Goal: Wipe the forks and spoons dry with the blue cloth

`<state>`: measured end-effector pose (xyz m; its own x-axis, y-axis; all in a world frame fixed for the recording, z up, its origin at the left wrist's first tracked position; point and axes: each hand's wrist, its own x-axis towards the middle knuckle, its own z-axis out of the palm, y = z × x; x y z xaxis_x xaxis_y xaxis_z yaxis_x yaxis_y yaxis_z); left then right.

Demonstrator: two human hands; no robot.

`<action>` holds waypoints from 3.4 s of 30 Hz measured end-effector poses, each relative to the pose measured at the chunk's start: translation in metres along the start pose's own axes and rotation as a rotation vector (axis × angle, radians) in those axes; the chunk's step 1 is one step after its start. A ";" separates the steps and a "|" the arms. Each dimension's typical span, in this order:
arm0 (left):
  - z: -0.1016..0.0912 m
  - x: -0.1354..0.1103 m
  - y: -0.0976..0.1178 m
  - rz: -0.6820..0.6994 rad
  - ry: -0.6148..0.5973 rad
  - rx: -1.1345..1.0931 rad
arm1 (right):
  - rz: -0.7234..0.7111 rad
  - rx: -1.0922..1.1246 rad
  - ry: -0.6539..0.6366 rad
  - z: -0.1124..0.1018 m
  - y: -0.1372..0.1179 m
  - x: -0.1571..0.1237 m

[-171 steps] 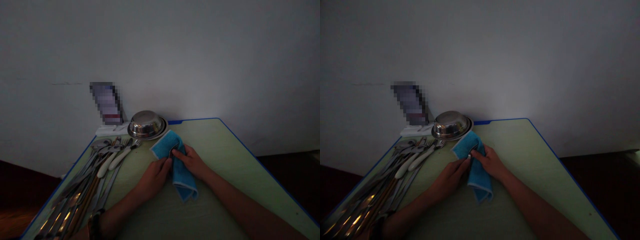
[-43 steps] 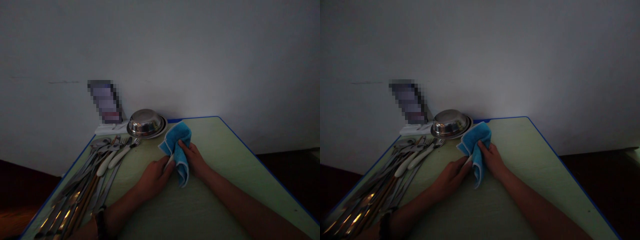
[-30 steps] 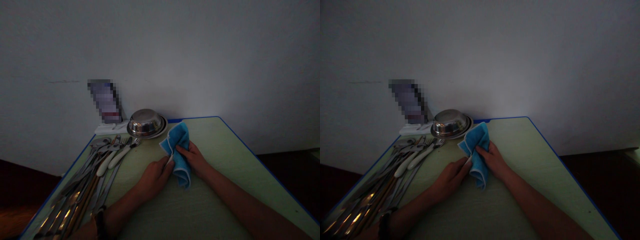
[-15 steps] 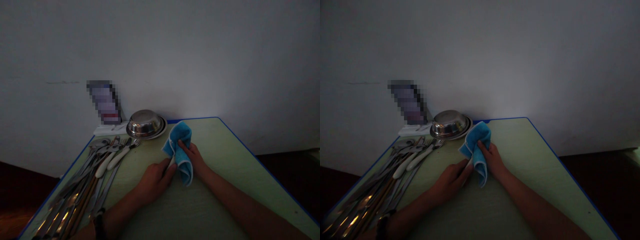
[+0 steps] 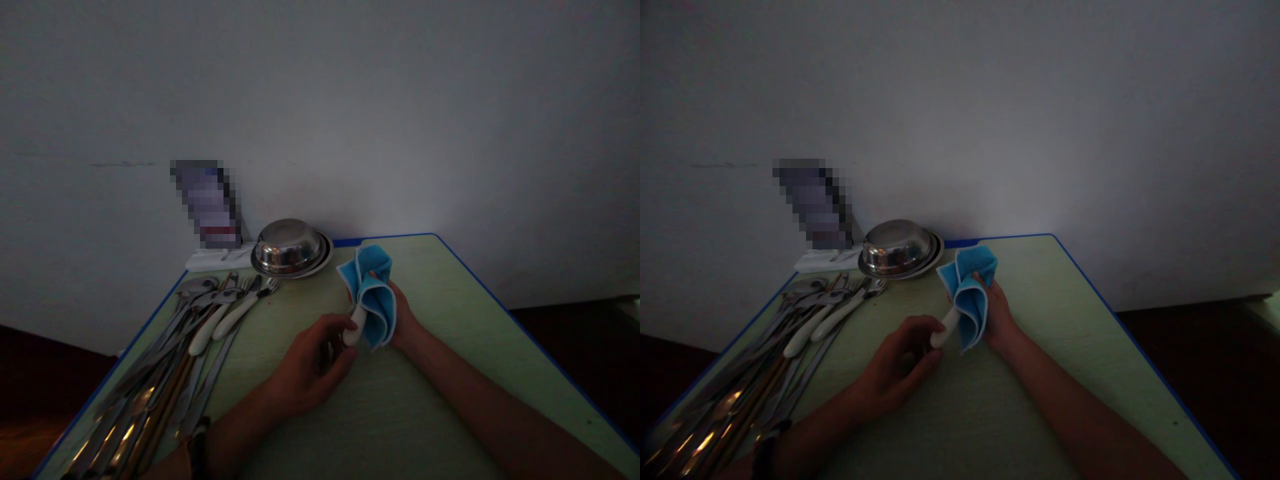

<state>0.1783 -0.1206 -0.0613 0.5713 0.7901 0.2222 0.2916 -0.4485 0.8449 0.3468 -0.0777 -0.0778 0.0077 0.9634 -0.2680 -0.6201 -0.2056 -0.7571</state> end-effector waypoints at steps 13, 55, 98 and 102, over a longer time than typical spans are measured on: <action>0.002 0.005 -0.002 -0.159 0.091 0.100 | -0.024 -0.086 0.003 -0.005 0.001 0.004; -0.005 0.007 -0.002 -0.161 0.031 0.101 | 0.027 -0.163 -0.180 -0.005 -0.001 -0.003; 0.003 0.009 -0.010 -0.127 0.188 -0.202 | 0.025 -0.127 -0.063 -0.003 -0.001 -0.001; 0.001 0.003 -0.008 -0.041 0.122 -0.270 | 0.028 -0.077 -0.020 -0.004 -0.003 0.001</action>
<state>0.1784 -0.1150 -0.0682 0.4623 0.8569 0.2280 0.0887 -0.3005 0.9497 0.3520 -0.0768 -0.0778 -0.0244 0.9601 -0.2784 -0.5575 -0.2443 -0.7934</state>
